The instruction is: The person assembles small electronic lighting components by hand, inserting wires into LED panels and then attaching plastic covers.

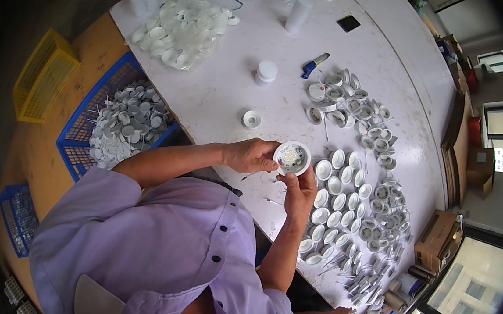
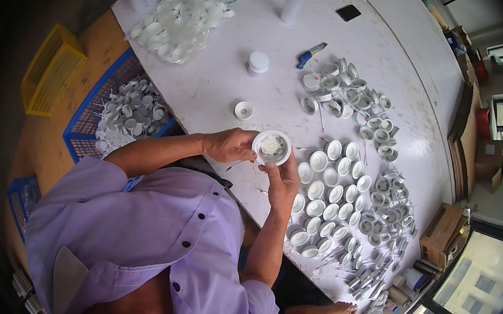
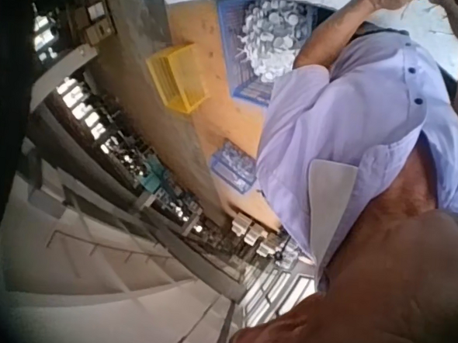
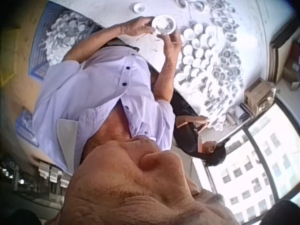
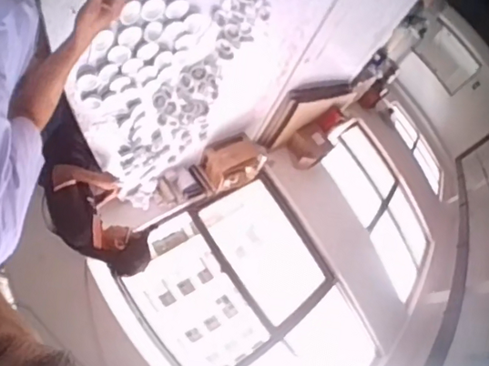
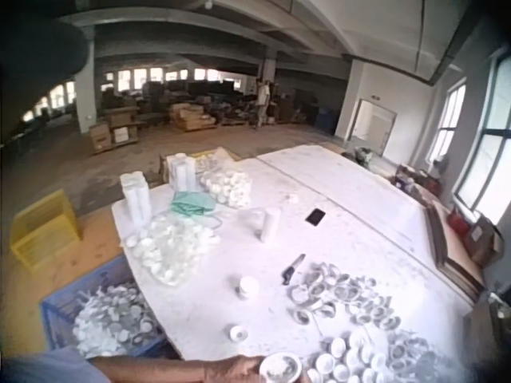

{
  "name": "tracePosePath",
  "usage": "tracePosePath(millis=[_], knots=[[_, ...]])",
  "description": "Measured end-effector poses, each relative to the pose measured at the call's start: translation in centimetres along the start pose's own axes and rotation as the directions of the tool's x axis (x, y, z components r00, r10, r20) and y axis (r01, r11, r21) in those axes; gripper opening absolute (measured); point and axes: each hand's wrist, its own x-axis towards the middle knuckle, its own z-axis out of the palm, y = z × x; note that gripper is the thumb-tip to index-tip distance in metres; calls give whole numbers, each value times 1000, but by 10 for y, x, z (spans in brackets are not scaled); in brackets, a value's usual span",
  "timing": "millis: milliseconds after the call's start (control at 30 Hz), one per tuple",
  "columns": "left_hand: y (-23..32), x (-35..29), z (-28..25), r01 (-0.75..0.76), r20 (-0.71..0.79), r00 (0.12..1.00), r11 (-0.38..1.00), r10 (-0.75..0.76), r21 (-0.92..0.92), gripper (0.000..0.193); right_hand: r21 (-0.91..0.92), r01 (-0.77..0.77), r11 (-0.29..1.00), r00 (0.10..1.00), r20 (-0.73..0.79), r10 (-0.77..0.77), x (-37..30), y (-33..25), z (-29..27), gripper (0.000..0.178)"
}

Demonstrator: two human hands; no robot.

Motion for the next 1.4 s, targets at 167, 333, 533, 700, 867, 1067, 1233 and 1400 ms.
tracePosePath(millis=[167,333,533,700,867,1067,1233,1400], knots=[[-5,-6,-4,139,-4,990,977,-141,-161,25,-44,125,991,992,-2,-125,-3,12,21,53],[-18,-8,-5,323,-20,943,928,-332,-184,23,-202,144,969,981,-102,-167,-11,40,33,57],[-29,-11,-4,358,-150,923,934,-354,1,21,-226,88,970,993,-52,-102,-12,50,37,51],[-37,-18,-8,333,-257,920,936,-297,112,19,-273,80,959,994,-56,-99,-12,53,48,47],[-47,-25,-13,436,-368,867,869,-335,236,24,-57,30,998,999,-36,-32,-6,73,56,51],[-65,-34,-14,450,-516,812,857,-274,253,25,8,28,1000,1000,10,-28,3,87,67,43],[-67,-51,-17,504,-576,772,811,-269,297,26,-195,-292,936,955,-121,272,24,87,79,29],[-87,-67,-27,477,-602,770,819,-213,320,24,-124,-276,953,960,-86,267,32,114,89,26]])
